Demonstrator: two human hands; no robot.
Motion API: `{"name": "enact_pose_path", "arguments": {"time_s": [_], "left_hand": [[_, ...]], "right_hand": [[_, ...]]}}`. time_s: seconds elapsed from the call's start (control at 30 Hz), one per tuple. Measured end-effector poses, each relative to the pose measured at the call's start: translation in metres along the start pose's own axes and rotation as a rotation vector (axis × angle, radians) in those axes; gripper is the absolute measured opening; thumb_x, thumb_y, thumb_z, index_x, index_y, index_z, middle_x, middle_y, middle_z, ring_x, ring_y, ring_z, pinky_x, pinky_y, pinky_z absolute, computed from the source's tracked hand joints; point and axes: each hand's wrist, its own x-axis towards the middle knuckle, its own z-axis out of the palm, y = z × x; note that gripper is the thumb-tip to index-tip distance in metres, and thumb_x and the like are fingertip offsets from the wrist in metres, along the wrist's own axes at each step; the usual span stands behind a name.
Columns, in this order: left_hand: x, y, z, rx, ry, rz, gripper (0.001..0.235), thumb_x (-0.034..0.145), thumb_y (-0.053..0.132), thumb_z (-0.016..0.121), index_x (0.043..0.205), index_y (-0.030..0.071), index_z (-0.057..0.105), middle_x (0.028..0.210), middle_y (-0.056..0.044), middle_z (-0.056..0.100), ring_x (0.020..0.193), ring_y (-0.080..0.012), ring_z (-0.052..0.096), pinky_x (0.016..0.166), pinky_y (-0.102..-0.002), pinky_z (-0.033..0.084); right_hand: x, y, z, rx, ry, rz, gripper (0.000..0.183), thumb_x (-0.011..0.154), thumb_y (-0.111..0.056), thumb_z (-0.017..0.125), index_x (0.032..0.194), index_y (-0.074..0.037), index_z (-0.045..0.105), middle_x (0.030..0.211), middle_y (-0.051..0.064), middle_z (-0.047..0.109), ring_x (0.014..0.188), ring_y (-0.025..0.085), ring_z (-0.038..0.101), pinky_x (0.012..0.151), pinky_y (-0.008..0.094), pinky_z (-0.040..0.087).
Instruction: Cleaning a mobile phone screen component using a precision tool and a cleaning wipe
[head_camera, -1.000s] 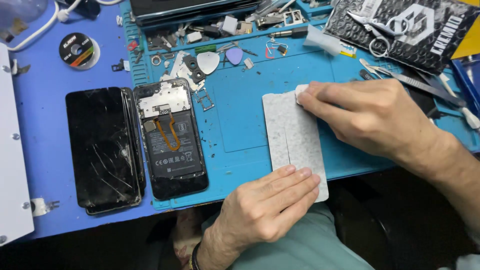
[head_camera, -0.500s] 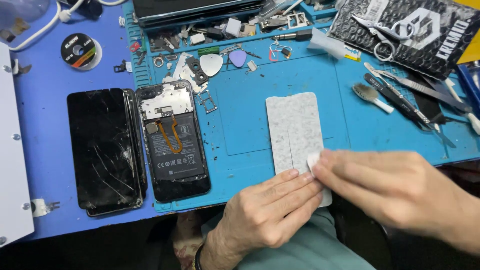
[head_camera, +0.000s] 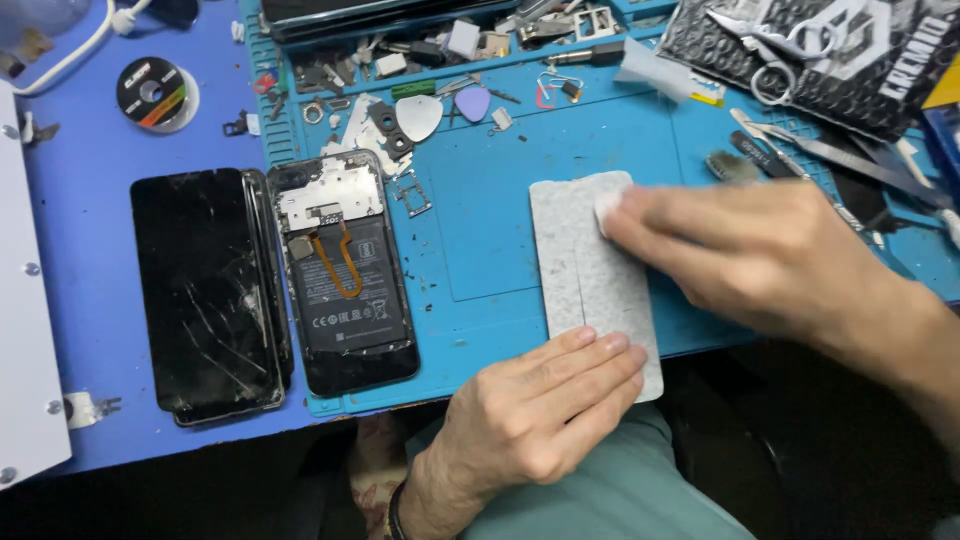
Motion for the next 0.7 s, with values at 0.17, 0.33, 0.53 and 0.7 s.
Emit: {"name": "enact_pose_path", "arguments": {"time_s": [0.17, 0.33, 0.53, 0.7], "left_hand": [[-0.001, -0.001, -0.001, 0.041, -0.004, -0.002, 0.017, 0.107, -0.003, 0.062, 0.109, -0.005, 0.079, 0.122, -0.018, 0.076, 0.113, -0.0293, 0.077, 0.105, -0.042, 0.062], [-0.003, -0.001, -0.002, 0.023, 0.007, -0.013, 0.012, 0.106, -0.003, 0.067, 0.108, -0.005, 0.079, 0.120, -0.019, 0.077, 0.112, -0.0305, 0.077, 0.105, -0.043, 0.062], [0.001, -0.002, -0.001, 0.034, 0.014, 0.003, 0.011, 0.105, -0.004, 0.069, 0.107, -0.005, 0.080, 0.119, -0.019, 0.077, 0.112, -0.0302, 0.077, 0.104, -0.043, 0.063], [-0.002, -0.002, 0.002, 0.028, -0.007, 0.016, 0.014, 0.107, -0.002, 0.065, 0.108, -0.004, 0.079, 0.123, -0.019, 0.076, 0.114, -0.0300, 0.077, 0.106, -0.043, 0.061]], "right_hand": [[0.000, -0.015, -0.011, 0.095, 0.037, -0.013, 0.029, 0.104, -0.009, 0.051, 0.126, 0.006, 0.064, 0.116, 0.019, 0.070, 0.110, 0.036, 0.075, 0.084, 0.044, 0.064], [0.005, -0.011, -0.002, 0.025, 0.060, 0.004, 0.028, 0.106, -0.005, 0.048, 0.126, 0.005, 0.065, 0.115, 0.014, 0.072, 0.107, 0.030, 0.077, 0.082, 0.038, 0.062], [-0.001, -0.026, -0.011, -0.018, 0.068, 0.023, 0.030, 0.107, -0.006, 0.044, 0.125, 0.005, 0.066, 0.110, 0.013, 0.071, 0.096, 0.030, 0.073, 0.079, 0.041, 0.060], [-0.006, -0.006, 0.000, 0.038, 0.009, 0.020, 0.033, 0.104, -0.008, 0.048, 0.132, 0.002, 0.064, 0.125, 0.016, 0.070, 0.115, 0.031, 0.074, 0.085, 0.039, 0.062]]}}
